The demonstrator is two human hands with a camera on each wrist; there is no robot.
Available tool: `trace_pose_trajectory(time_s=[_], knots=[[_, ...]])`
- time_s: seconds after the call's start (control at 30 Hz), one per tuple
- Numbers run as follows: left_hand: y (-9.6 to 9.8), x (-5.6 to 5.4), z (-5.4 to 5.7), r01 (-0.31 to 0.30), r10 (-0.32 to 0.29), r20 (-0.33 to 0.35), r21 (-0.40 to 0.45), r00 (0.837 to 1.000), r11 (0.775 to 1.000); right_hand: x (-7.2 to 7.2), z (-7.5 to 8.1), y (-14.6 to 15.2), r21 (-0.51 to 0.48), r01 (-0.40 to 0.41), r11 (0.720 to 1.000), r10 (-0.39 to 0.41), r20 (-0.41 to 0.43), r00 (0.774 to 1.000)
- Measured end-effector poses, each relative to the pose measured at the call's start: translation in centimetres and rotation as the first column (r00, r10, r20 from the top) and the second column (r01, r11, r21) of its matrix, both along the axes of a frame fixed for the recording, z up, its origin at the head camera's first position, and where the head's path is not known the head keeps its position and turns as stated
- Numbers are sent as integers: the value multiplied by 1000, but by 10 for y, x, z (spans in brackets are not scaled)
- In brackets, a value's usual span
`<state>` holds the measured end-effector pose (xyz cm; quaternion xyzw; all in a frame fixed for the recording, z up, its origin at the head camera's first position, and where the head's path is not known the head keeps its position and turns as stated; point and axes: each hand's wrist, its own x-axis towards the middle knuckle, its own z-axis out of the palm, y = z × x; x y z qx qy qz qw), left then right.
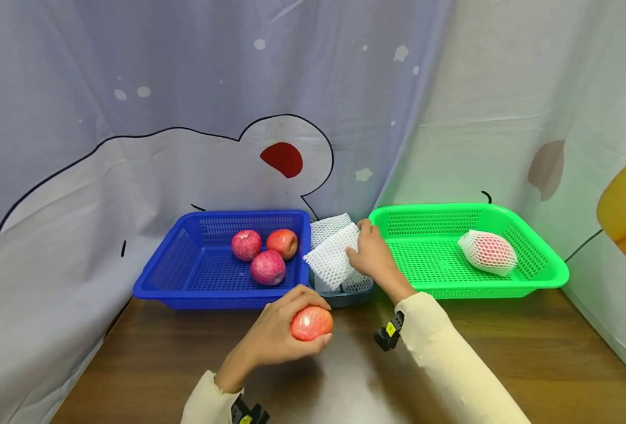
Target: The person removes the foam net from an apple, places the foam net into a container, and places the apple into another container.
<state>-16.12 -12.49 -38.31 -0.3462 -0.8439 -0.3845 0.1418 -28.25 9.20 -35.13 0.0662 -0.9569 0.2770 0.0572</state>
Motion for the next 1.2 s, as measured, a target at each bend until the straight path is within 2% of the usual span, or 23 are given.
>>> trace_pose_trajectory(time_s=[0.17,0.27,0.6,0.83,1.2], knots=[[-2,-2,3,-12,12,-16,6,1000,1000,-1,3,-3,137,8,990,-6,-16,1000],[-4,-3,4,-16,16,-29,5,999,1000,-1,2,-5,195,-10,981,16,-31,999],[-14,-4,12,-55,55,-69,-1,996,998,-4,0,-8,95,-132,987,136,-38,990],[-23,-7,20,-78,76,-86,-16,993,997,-5,-2,-8,97,-179,979,183,-32,983],[-38,-11,27,-130,126,-85,-47,988,990,-7,-8,-16,62,-241,968,234,104,967]])
